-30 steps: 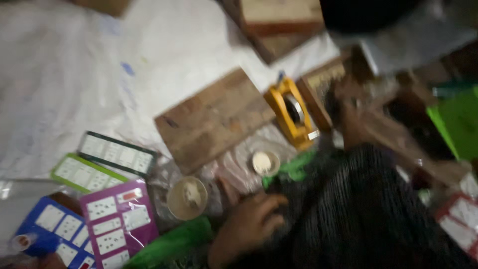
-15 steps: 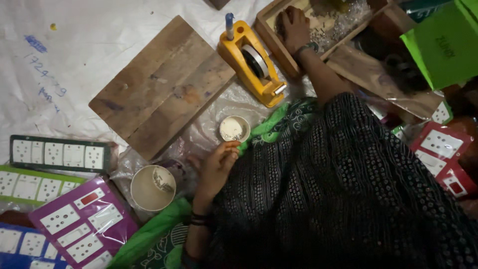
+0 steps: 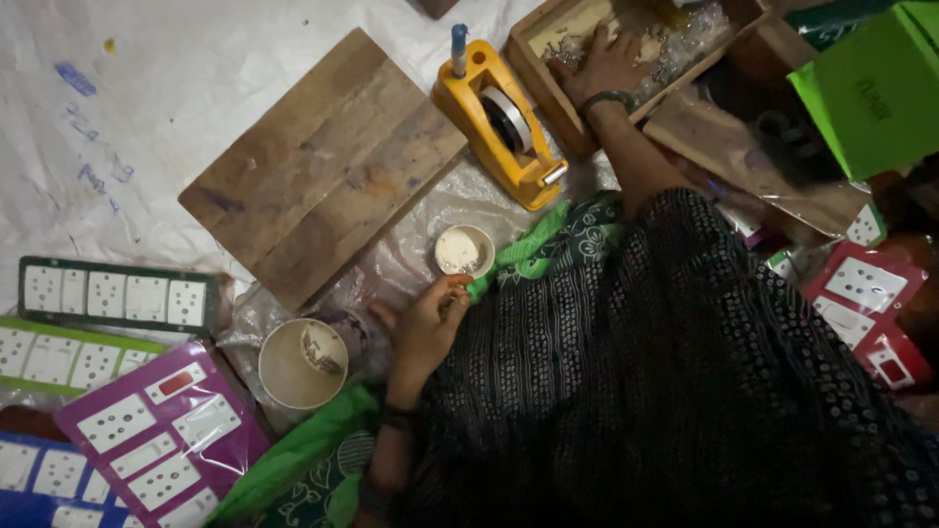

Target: The person sits on the floor and repeatedly picks small metal pieces from a paper cup, then places them into a wooden box. The person handles the pieces one at a time with both hands.

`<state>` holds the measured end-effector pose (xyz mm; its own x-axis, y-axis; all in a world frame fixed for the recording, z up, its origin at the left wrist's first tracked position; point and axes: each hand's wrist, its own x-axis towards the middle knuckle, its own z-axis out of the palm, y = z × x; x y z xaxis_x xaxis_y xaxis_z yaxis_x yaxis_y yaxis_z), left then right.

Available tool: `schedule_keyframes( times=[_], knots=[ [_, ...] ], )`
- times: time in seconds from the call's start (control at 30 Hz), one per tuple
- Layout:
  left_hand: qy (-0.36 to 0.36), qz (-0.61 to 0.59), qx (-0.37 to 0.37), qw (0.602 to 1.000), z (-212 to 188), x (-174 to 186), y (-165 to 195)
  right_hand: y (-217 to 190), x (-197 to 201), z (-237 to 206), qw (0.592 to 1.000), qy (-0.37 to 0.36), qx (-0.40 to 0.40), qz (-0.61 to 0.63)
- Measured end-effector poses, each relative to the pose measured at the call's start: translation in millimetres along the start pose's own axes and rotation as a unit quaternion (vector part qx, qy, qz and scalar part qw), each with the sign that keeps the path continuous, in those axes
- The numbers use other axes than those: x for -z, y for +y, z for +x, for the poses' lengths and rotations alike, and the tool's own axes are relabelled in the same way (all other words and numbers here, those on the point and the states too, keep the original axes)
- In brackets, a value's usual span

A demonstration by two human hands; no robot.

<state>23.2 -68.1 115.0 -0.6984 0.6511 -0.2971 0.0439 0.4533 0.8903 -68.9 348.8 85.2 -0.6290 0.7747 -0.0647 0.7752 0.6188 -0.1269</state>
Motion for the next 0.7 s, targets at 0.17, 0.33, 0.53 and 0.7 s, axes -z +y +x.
schedule_keyframes(
  times=[0.17,0.33,0.53,0.7],
  knots=[
    [-0.008,-0.033,0.01,0.999,1.7,-1.5,-1.4,7.1,-6.7,1.3,0.993,0.041,0.104,0.033],
    [0.001,-0.021,-0.021,1.0,3.9,-3.9,-5.7,9.8,-19.0,8.9,0.983,0.073,0.15,0.072],
    [0.008,0.078,-0.04,0.996,4.1,-5.8,-10.7,23.9,-1.7,19.5,0.875,0.087,0.055,0.473],
    [0.0,0.034,-0.02,0.999,6.8,-10.5,-14.4,48.7,22.9,5.1,0.364,-0.128,-0.024,0.922]
  ],
)
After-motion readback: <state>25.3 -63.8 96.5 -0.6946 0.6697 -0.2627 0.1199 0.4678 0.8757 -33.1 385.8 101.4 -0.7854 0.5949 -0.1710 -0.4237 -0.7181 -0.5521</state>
